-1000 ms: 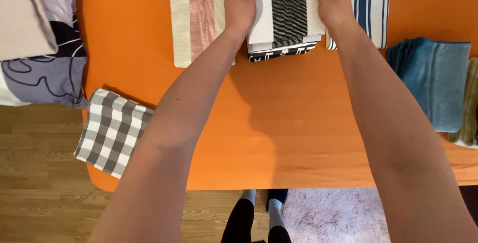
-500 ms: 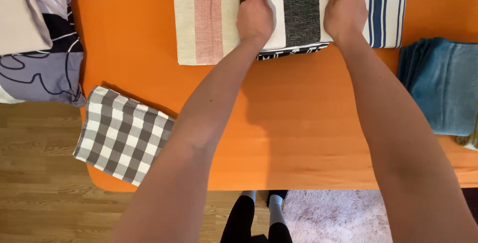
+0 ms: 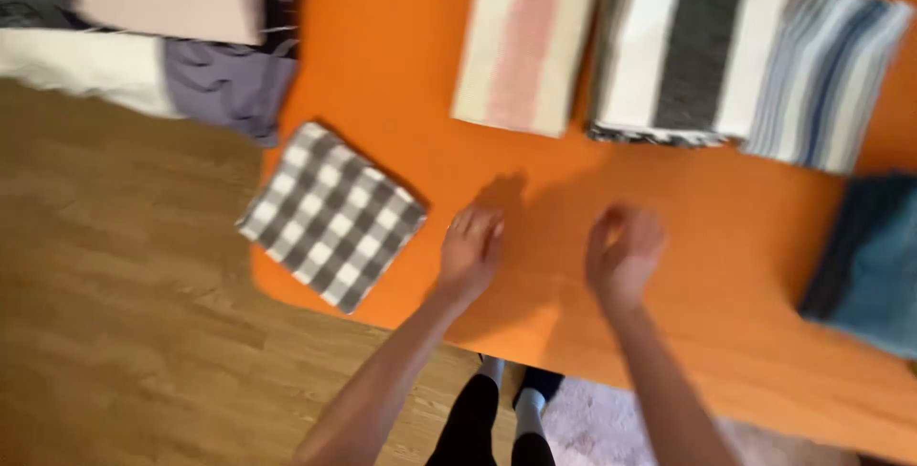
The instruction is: Folding various pieces of cloth and napkins on a bed and stacking them neatly.
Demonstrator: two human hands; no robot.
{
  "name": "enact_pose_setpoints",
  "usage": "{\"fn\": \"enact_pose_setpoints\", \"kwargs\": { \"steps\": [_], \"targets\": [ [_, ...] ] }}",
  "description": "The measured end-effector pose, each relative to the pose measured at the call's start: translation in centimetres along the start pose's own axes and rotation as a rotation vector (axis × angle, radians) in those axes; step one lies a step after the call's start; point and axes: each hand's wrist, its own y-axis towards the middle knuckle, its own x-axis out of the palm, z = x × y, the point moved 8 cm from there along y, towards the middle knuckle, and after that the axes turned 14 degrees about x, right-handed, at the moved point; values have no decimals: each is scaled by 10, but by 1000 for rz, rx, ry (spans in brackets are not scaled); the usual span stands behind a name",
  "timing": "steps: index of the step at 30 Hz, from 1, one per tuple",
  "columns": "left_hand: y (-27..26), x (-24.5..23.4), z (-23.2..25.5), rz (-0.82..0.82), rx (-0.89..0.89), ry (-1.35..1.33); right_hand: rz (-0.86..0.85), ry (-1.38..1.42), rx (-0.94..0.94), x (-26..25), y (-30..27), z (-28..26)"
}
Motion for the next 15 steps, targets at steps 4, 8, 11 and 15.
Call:
{"fn": "enact_pose_setpoints", "kwargs": {
  "steps": [4,8,11,15],
  "targets": [
    [-33,-78,-37,-206,-254,348,-362,291,201,81,-86,-46],
    [-53,-87,-99,-239,-317,419,-629,566,330,139,-103,-109],
    [-62,-92,-114,33,-282,185,-803,623,415,172,-101,-139],
    [-66,-129,-83,437,-238,-40,-883,600,473,194,-101,-169]
  ]
}}
